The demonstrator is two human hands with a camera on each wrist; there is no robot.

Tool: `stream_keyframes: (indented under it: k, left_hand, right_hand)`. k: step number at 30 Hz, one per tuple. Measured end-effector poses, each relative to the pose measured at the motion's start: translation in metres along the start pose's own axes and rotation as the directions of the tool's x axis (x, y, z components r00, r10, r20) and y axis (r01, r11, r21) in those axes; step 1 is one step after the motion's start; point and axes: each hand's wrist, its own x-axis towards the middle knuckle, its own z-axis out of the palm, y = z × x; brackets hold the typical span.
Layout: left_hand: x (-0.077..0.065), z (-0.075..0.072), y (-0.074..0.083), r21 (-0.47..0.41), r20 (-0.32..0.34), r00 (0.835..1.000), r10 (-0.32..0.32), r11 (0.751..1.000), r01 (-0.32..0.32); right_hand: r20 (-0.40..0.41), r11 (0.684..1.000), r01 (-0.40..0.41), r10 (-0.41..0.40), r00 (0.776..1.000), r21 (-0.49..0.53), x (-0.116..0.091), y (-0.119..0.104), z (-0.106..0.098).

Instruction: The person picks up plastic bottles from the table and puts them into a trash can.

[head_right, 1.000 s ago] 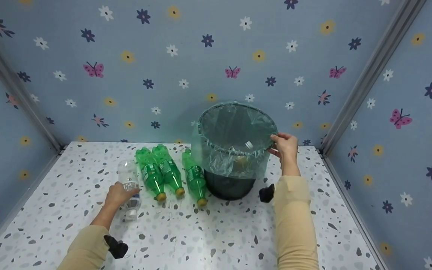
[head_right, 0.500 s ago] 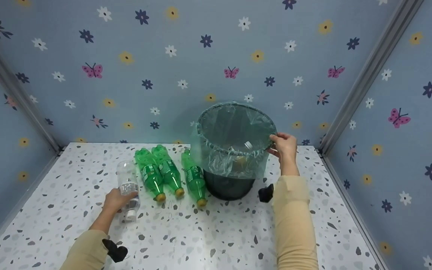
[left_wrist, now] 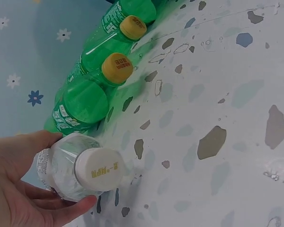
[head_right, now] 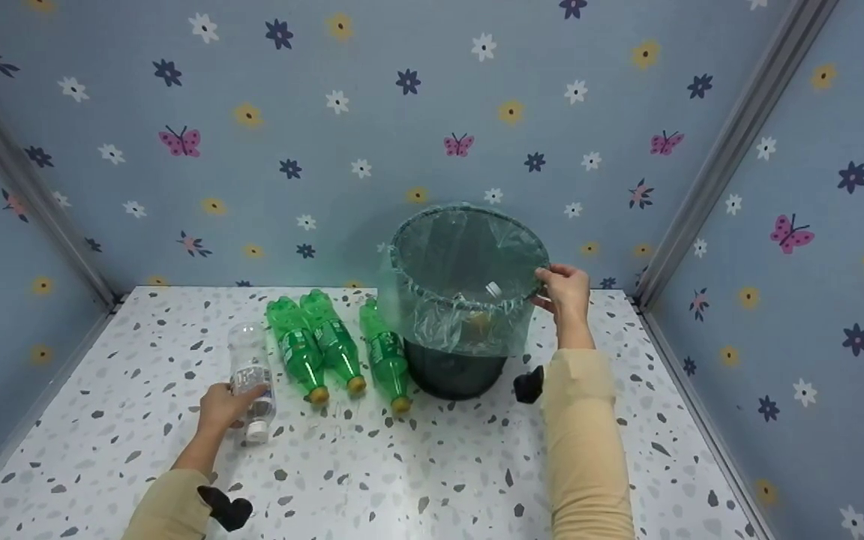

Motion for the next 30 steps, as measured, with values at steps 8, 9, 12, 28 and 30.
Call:
stream_keyframes:
  k: [8, 9, 12, 28, 30]
  left_hand:
    - [-0.001, -0.002, -0.005, -0.014, -0.017, 1.0, -0.004, 1.0, 0.004]
    - [-0.002, -0.003, -0.005, -0.012, -0.026, 1.0, 0.008, 1.0, -0.009]
    - [-0.004, -0.003, -0.004, -0.019, -0.044, 0.998, 0.036, 0.999, -0.037]
    - [-0.017, -0.006, 0.011, -0.079, -0.089, 0.986, 0.139, 0.986, -0.146]
    - [-0.019, -0.006, 0.015, -0.081, -0.1, 0.982, 0.162, 0.982, -0.17]
  right_hand:
    - [-0.01, 1.0, 0.009, -0.009, 1.0, -0.009, 0.0, 0.001, 0.001]
    - [-0.008, 1.0, 0.011, -0.011, 1.0, -0.001, 0.0, 0.001, 0.001]
    - [-0.003, 1.0, 0.019, -0.019, 1.0, 0.006, -0.002, 0.001, 0.001]
    - [-0.037, 1.0, 0.007, -0.007, 0.999, 0.005, 0.002, 0.002, 0.003]
    - [-0.021, 1.0, 0.006, -0.007, 1.0, -0.021, 0.003, 0.003, 0.002]
